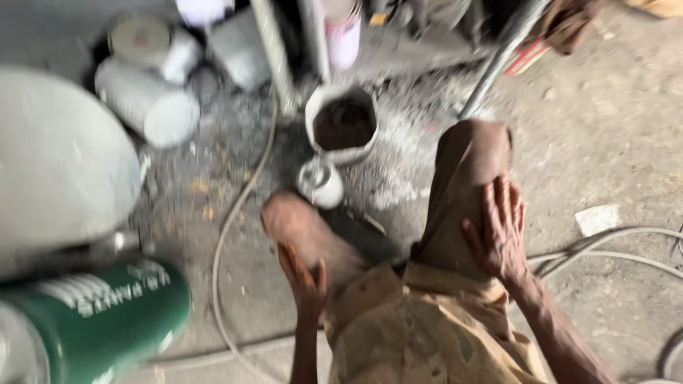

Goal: The person disassembles a paint sprayer, cleans its internal components using a solvent, and reassembles it. They use a small metal tool to scrub the nozzle and other parts, then rinse them in a container of dark liquid before putting the sprayer back together.

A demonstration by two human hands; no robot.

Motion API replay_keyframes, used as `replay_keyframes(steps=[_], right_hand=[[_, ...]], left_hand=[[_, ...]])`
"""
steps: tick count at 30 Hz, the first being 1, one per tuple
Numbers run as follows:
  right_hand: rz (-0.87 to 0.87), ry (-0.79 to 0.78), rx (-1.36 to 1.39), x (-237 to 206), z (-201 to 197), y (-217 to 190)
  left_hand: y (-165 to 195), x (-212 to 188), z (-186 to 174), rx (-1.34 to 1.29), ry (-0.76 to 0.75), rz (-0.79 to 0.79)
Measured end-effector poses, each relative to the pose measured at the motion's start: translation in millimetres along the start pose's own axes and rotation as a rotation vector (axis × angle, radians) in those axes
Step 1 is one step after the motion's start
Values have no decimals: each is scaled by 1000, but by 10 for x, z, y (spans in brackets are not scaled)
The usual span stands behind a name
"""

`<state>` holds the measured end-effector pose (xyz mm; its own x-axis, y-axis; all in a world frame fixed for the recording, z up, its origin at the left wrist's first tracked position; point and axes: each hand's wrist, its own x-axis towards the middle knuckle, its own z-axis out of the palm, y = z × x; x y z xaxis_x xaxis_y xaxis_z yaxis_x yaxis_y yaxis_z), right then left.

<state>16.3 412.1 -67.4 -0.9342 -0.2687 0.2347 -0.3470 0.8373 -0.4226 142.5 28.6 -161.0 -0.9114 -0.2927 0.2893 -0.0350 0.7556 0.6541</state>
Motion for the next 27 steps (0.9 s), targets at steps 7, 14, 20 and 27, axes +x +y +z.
replay_keyframes(steps=[7, 14, 20, 27], right_hand=[[-432, -119, -123, 622, -47, 61], [-610, -112, -380, 1631, -66, 397], [-462, -963, -863, 1946, 143, -102], [-1007, -969, -929, 1100, -282, -287]], left_hand=[[-98, 54, -336, -1321, -869, -807], [-599, 753, -752, -863, -292, -633], [-367, 1131, -265, 114, 114, -13], [578, 120, -470, 100, -142, -11]])
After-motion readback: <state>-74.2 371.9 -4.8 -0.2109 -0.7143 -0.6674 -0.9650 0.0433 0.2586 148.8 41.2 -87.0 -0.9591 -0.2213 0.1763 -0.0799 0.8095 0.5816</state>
